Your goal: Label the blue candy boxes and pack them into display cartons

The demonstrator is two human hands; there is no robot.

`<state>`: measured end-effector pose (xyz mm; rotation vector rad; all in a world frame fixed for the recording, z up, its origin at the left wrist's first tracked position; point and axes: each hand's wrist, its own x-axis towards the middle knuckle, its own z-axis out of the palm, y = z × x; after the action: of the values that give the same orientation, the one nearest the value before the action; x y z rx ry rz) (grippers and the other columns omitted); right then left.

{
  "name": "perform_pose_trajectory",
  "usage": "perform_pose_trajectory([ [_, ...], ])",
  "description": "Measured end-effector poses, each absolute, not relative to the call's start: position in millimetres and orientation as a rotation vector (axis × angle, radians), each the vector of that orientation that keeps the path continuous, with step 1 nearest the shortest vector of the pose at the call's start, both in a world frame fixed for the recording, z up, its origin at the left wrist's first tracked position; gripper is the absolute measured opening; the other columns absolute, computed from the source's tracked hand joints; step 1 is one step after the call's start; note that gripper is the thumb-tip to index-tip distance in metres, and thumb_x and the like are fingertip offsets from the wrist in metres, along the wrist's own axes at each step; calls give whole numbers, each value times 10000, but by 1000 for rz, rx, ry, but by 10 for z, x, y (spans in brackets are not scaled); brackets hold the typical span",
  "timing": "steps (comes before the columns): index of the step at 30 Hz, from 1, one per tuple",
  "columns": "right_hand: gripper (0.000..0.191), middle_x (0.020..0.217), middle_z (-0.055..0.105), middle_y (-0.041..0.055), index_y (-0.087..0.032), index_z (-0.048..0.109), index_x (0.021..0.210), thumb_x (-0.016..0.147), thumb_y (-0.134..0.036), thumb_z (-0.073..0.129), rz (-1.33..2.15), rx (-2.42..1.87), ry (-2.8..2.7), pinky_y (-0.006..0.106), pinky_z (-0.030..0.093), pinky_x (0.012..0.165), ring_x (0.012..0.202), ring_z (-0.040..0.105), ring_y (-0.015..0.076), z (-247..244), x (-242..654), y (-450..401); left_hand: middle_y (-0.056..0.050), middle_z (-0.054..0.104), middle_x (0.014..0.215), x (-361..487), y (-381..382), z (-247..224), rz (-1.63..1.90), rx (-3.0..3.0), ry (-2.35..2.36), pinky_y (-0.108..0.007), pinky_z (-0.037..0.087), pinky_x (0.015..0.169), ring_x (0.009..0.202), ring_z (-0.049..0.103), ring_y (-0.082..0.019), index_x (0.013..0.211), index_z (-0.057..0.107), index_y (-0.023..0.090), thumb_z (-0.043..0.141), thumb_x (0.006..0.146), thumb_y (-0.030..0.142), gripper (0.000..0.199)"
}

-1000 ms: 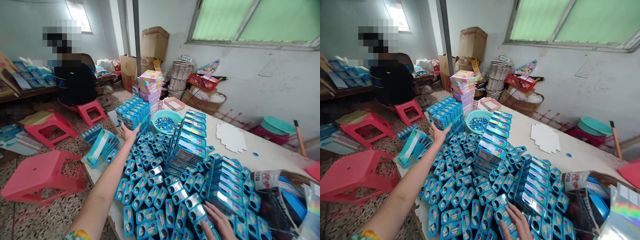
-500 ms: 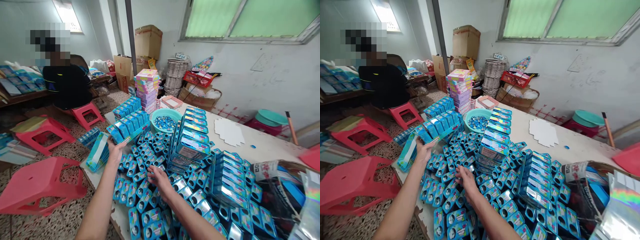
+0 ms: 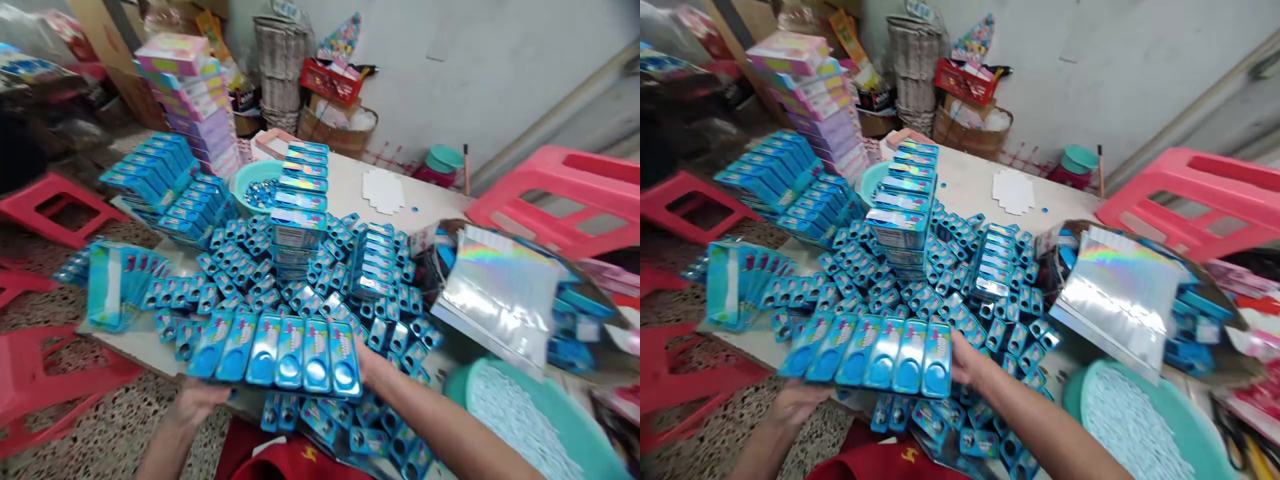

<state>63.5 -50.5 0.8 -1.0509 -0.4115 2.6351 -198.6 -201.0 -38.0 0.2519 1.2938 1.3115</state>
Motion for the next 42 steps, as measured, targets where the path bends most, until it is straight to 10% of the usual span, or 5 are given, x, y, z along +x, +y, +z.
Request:
perform_pose_trajectory([
  [10, 415, 929, 714, 73, -193, 683, 960, 683, -502, 687, 2054, -1192, -583, 417, 462, 912, 946, 642, 245, -201, 1978, -948, -12, 653, 754, -399, -371, -251, 1104, 548, 1198, -219, 452, 592, 608, 553, -111, 1263, 542, 150, 561, 567, 101, 698],
  [16, 380, 1116, 625, 69, -222, 695, 973, 702, -488, 684, 1480, -1471, -1359, 429, 344, 1025, 1108, 524, 239, -264, 1874, -762, -56, 656, 1080, -203, -32, -605, 1159, 956, 1480, -324, 457, 881, 968, 587, -195, 1107, 641, 163, 480, 659, 124, 478],
  [29, 141, 888, 693, 33, -251, 660, 902, 767, -243, 622, 1469, -1517, -2529, 253, 390, 660, 789, 625, 185, 305, 2361, -1664, -7, 676, 973, -478, -1584, 262, 105, 1531, 970, -234, 438, 784, 876, 601, -164, 1022, 659, 254, 519, 813, 286, 254],
  [38, 181, 734, 685, 15, -230, 653, 813, 872, -357, 538, 1085, -1714, -2440, 237, 309, 587, 680, 603, 157, 62, 2383, -1480, 10, 587, 667, -416, -1726, -33, 119, 1644, 1402, -226, 351, 583, 618, 526, -139, 769, 577, 183, 347, 899, 333, 304],
  [42, 158, 798, 681, 19, -222, 656, 841, 885, -272, 513, 1212, -1496, -2394, 238, 366, 655, 741, 599, 151, 31, 2360, -1458, -41, 659, 883, -576, -1871, 21, 199, 1749, 1668, -271, 407, 702, 809, 591, -199, 896, 615, 202, 428, 869, 387, 265],
])
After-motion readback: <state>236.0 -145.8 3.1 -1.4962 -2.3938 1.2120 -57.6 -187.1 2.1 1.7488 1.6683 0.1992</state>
